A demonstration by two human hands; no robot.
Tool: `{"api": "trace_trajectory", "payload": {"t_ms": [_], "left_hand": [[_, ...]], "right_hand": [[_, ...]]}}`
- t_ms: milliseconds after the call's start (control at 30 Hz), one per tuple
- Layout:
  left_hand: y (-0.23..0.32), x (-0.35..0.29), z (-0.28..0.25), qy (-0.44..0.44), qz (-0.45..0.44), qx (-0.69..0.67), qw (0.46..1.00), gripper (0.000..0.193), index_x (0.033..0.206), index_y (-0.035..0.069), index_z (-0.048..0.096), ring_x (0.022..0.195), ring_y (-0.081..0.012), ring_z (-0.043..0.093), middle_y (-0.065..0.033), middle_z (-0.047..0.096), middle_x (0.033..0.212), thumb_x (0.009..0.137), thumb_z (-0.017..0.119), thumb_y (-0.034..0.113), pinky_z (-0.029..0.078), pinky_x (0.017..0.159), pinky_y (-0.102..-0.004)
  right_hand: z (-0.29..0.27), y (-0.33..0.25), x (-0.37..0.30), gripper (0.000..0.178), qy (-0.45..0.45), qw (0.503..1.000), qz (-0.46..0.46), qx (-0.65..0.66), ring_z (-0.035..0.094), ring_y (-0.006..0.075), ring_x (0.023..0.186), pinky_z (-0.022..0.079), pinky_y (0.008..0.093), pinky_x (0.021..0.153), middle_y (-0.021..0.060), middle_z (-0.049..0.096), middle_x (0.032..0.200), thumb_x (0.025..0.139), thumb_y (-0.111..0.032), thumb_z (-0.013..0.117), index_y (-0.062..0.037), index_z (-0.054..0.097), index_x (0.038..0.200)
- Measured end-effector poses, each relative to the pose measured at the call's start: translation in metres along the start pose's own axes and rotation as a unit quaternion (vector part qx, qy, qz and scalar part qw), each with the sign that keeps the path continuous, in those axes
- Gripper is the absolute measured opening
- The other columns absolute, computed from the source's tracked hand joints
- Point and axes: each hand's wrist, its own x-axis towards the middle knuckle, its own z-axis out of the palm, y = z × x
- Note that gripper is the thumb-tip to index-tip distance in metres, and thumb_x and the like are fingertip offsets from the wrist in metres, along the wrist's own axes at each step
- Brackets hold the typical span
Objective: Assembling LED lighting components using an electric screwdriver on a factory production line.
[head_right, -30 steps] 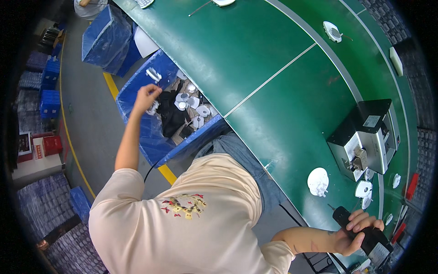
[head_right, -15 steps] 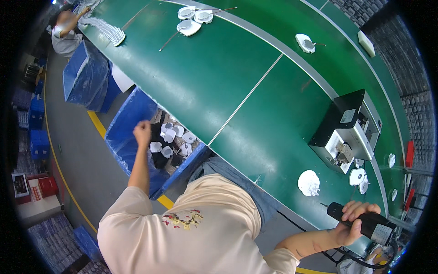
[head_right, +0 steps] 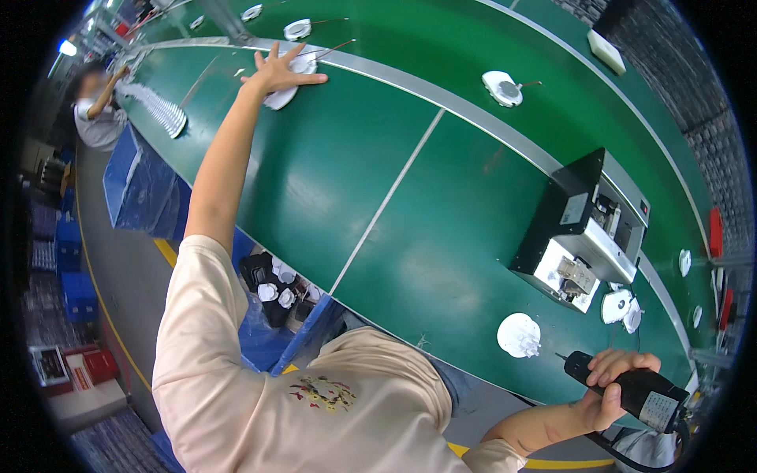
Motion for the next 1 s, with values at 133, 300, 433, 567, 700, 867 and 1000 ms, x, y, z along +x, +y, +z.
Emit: {"api": "trace_trajectory", "payload": {"t_ms": [133, 300, 433, 567, 700, 867, 1000], "left_hand": [[0.012, -0.014, 0.005, 0.032, 0.024, 0.003, 0.999, 0.099, 0.136, 0.028, 0.045, 0.129, -0.0427, 0.03, -0.0124, 0.034, 0.144, 0.052, 0.068, 0.075, 0.025, 0.096, -0.07], [0.031, -0.086, -0.001, 0.145, 0.103, -0.017, 0.984, 0.075, 0.126, 0.018, 0.055, 0.103, -0.0378, 0.056, -0.0111, 0.058, 0.119, 0.062, 0.07, 0.053, 0.047, 0.084, -0.0507], [0.039, -0.127, -0.006, 0.197, 0.146, -0.02, 0.969, 0.073, 0.123, 0.016, 0.056, 0.099, -0.0353, 0.058, -0.0108, 0.059, 0.111, 0.059, 0.072, 0.046, 0.051, 0.078, -0.0444], [0.031, -0.157, -0.011, 0.201, 0.168, -0.057, 0.963, 0.075, 0.126, 0.021, 0.054, 0.099, -0.0321, 0.059, -0.0099, 0.06, 0.111, 0.058, 0.074, 0.045, 0.052, 0.079, -0.0436], [-0.022, -0.171, -0.022, 0.313, 0.091, -0.124, 0.937, 0.075, 0.123, 0.025, 0.057, 0.091, -0.0311, 0.064, -0.0104, 0.06, 0.107, 0.054, 0.077, 0.044, 0.053, 0.076, -0.0416], [-0.102, -0.24, -0.025, 0.289, -0.047, -0.445, 0.846, 0.057, 0.118, 0.005, 0.057, 0.077, -0.0143, 0.062, -0.0054, 0.064, 0.094, 0.068, 0.08, 0.021, 0.052, 0.063, -0.0283], [-0.166, -0.334, 0.001, 0.119, -0.188, -0.471, 0.854, 0.044, 0.111, 0.006, 0.06, 0.067, -0.0101, 0.06, -0.0039, 0.064, 0.085, 0.073, 0.078, 0.018, 0.049, 0.05, -0.023]], "right_hand": [[-0.01, 0.001, -0.005, 0.047, -0.006, 1.0, -0.004, 0.019, 0.041, 0.0105, 0.053, 0.035, 0.0276, 0.058, 0.0002, 0.043, 0.066, 0.079, -0.023, 0.068, -0.0034, 0.044, 0.114], [-0.013, 0.004, -0.01, 0.048, 0.006, 0.999, -0.019, 0.03, 0.044, 0.011, 0.049, 0.038, 0.0286, 0.053, 0.0017, 0.045, 0.065, 0.076, -0.022, 0.067, -0.0028, 0.042, 0.112], [-0.01, 0.001, -0.008, 0.049, -0.045, 0.999, -0.014, 0.027, 0.045, 0.0117, 0.05, 0.039, 0.0287, 0.054, 0.0021, 0.046, 0.066, 0.077, -0.021, 0.066, -0.0021, 0.041, 0.115], [-0.009, -0.004, -0.014, 0.048, -0.035, 0.999, -0.02, 0.033, 0.044, 0.0116, 0.051, 0.038, 0.0285, 0.055, 0.0023, 0.045, 0.066, 0.076, -0.022, 0.067, -0.0019, 0.043, 0.113], [-0.015, -0.005, -0.019, 0.048, -0.04, 0.998, -0.014, 0.051, 0.043, 0.0111, 0.051, 0.037, 0.0277, 0.055, 0.0018, 0.045, 0.066, 0.076, -0.022, 0.067, -0.0023, 0.044, 0.113], [-0.013, -0.008, -0.017, 0.045, -0.043, 0.998, -0.011, 0.047, 0.041, 0.0113, 0.052, 0.035, 0.0278, 0.056, 0.0018, 0.044, 0.065, 0.076, -0.02, 0.065, -0.0029, 0.046, 0.113], [-0.006, -0.01, -0.017, 0.044, -0.056, 0.997, -0.011, 0.044, 0.041, 0.0111, 0.052, 0.035, 0.028, 0.057, 0.0018, 0.043, 0.066, 0.076, -0.02, 0.065, -0.003, 0.047, 0.112]]}}
